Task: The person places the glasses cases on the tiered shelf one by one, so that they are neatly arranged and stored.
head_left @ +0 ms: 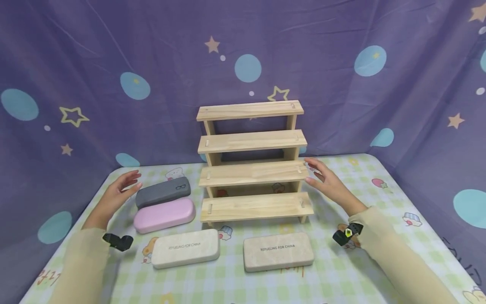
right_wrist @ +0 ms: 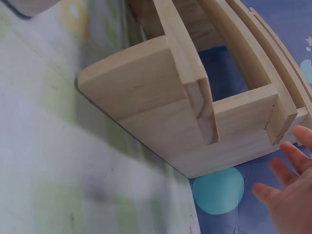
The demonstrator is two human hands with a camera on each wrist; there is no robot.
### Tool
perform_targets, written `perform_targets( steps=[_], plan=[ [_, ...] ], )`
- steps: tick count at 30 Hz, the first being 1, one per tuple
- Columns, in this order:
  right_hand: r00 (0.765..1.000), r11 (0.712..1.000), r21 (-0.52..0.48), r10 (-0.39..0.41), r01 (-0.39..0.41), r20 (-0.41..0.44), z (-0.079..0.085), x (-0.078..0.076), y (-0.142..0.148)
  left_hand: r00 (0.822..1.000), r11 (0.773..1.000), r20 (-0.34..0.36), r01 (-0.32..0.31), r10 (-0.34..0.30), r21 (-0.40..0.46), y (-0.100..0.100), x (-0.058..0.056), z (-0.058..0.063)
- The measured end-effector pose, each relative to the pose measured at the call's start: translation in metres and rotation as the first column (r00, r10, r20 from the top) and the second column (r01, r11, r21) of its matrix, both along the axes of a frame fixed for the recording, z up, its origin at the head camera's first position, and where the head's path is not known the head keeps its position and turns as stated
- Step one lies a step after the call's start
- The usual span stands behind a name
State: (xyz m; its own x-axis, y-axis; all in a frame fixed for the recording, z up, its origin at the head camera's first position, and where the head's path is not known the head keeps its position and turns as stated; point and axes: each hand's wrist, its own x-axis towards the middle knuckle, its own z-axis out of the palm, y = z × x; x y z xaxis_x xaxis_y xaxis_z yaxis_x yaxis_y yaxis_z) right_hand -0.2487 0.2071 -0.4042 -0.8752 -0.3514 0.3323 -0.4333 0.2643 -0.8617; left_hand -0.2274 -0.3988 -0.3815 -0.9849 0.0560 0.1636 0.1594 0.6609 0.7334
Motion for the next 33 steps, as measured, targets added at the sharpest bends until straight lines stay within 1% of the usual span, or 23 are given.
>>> perform_targets(
  steps=[4,12,16,20,23,26,30,33],
  plan=[
    [1.0,1.0,-0.023,-0.013,0.013,0.007,-0.001,-0.003,-0.003,0.999,0.999,0.036,0.0,-0.001,0.036,-0.007,0.002,-0.008],
    [0.999,0.995,-0.092,-0.035,0.035,0.001,-0.003,-0.008,-0.013,0.998,0.99,0.043,0.038,-0.044,0.134,-0.018,0.005,-0.02],
    [0.998,0.995,-0.08,-0.053,0.054,0.016,-0.005,-0.01,-0.018,0.992,0.988,0.107,0.044,-0.061,0.151,-0.023,0.005,-0.026],
    [0.998,0.995,-0.073,-0.064,0.066,0.026,-0.007,-0.01,-0.02,0.98,0.983,0.171,0.068,-0.098,0.173,-0.025,0.004,-0.031],
    [0.997,0.993,-0.091,-0.067,0.071,0.039,-0.008,-0.01,-0.022,0.971,0.976,0.207,0.078,-0.121,0.203,-0.025,0.002,-0.035],
    [0.996,0.991,-0.111,-0.068,0.073,0.049,-0.009,-0.011,-0.022,0.962,0.975,0.248,0.064,-0.117,0.211,-0.025,-0.002,-0.039],
    [0.997,0.99,-0.127,-0.06,0.067,0.056,-0.012,-0.013,-0.024,0.955,0.977,0.283,0.023,-0.085,0.214,-0.028,-0.005,-0.046],
    [0.997,0.989,-0.132,-0.06,0.066,0.051,-0.013,-0.014,-0.024,0.954,0.976,0.293,0.002,-0.068,0.218,-0.029,-0.009,-0.049]
  ],
)
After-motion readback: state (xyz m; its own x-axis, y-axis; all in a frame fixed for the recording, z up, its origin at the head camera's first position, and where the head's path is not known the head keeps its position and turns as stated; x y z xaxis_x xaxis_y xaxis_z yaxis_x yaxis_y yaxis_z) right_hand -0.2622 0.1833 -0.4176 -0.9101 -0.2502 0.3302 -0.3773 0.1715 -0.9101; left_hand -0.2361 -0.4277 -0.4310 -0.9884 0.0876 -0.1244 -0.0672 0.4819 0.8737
